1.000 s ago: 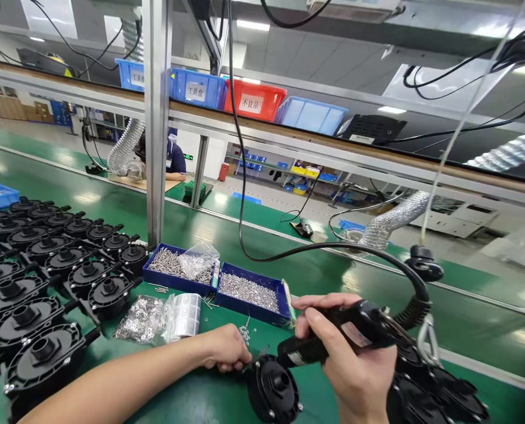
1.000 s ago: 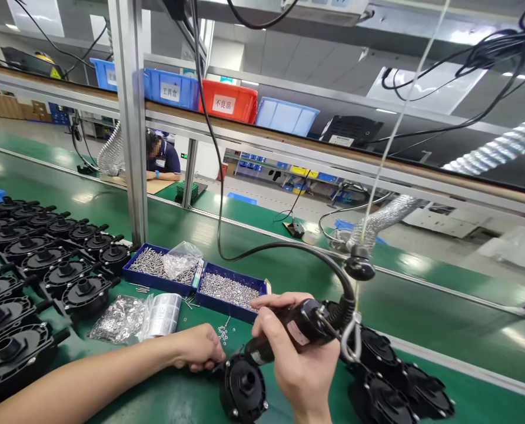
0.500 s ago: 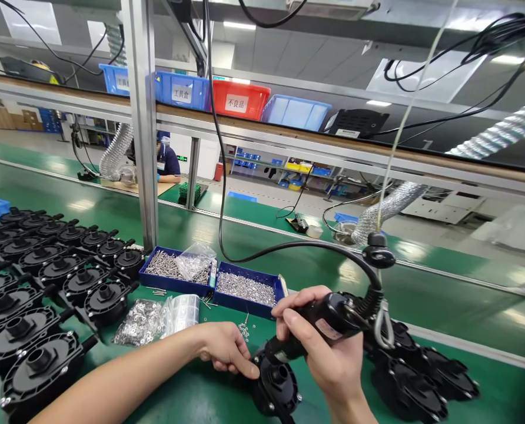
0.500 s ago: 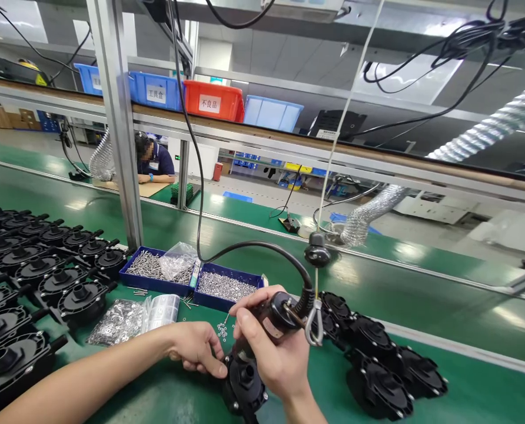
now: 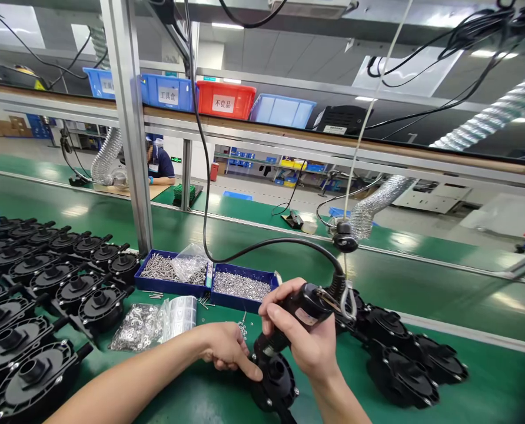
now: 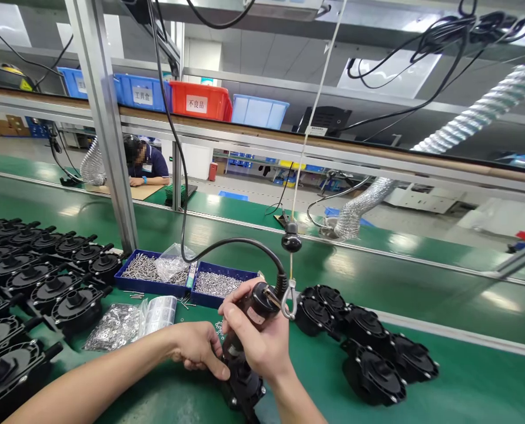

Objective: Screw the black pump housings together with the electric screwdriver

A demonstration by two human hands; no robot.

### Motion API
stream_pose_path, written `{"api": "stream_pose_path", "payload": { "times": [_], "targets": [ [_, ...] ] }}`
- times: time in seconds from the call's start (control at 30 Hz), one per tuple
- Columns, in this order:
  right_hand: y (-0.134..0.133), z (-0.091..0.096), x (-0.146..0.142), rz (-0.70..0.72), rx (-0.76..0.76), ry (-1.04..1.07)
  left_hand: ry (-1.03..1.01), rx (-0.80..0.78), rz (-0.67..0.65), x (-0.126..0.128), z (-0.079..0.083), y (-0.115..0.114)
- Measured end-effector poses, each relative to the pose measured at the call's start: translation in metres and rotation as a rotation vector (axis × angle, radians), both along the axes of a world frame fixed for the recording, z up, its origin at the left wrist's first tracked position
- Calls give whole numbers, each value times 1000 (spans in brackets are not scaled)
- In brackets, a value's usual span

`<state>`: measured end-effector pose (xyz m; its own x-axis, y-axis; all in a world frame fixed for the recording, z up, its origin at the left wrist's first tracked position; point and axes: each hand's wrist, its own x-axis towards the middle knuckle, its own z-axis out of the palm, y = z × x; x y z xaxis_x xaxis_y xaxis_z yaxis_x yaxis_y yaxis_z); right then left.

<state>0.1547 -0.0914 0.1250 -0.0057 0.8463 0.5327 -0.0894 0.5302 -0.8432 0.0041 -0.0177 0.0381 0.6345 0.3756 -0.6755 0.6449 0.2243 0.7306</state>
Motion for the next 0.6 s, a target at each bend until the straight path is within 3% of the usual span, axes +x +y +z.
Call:
{"api": "stream_pose_path", "payload": {
  "times": [0.23, 0.6],
  "targets": [
    [6, -6, -1, 8, -18, 10, 52, 56, -121, 10, 6, 4],
    [3, -5, 6, 38, -34, 63, -89, 10, -62, 9, -2, 2]
  ]
}}
